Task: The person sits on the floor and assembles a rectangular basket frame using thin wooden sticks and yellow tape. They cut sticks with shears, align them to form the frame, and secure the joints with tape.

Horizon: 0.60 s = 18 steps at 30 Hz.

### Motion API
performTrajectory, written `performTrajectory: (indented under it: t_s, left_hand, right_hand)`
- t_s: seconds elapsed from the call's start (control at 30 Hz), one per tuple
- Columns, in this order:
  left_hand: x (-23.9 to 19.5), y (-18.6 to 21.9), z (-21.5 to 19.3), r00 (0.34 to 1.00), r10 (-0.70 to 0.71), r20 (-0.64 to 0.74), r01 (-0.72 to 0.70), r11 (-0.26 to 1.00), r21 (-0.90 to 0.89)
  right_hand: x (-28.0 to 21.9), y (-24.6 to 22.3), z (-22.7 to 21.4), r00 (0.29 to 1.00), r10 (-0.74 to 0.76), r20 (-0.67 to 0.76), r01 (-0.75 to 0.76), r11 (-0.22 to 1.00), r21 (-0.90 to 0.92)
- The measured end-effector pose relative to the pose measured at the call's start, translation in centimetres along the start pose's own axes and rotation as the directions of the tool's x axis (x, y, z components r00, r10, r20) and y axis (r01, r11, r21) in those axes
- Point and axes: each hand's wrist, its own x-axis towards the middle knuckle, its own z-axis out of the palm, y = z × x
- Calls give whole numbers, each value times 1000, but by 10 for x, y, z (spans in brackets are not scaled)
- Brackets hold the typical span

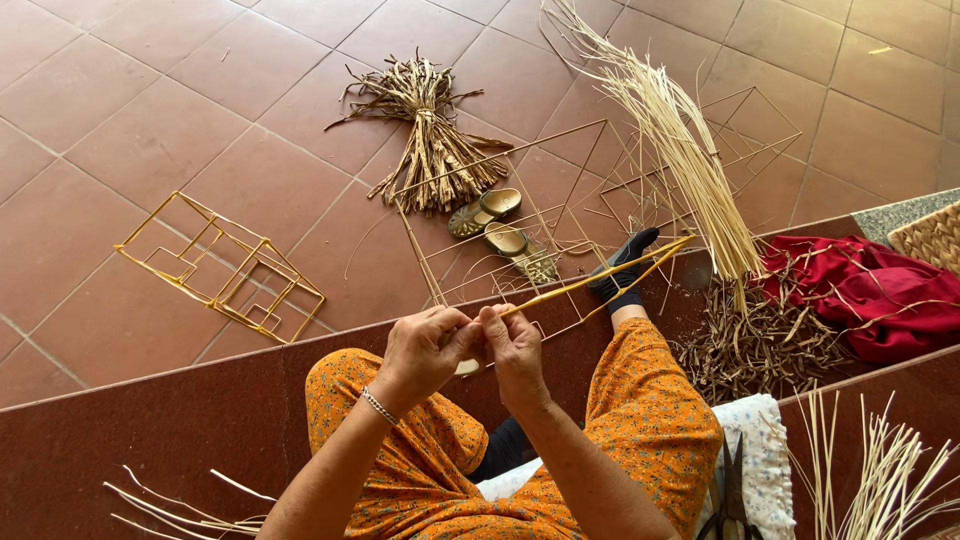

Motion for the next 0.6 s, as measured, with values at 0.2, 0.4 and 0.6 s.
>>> performTrajectory:
  t_s: [0.2,0.4,0.6]
  left_hand:
    - [-3,3,12,942,325,-78,-248,836,489]
    - [1,-7,4,974,219,-51,-193,933,304]
    - [5,-1,-4,989,146,4,-146,988,59]
  right_hand:
    - [8,4,-4,995,-96,9,96,990,-100]
    - [-5,-48,-6,983,0,186,118,774,-622]
    - [-8,-104,19,708,-529,468,674,312,-669]
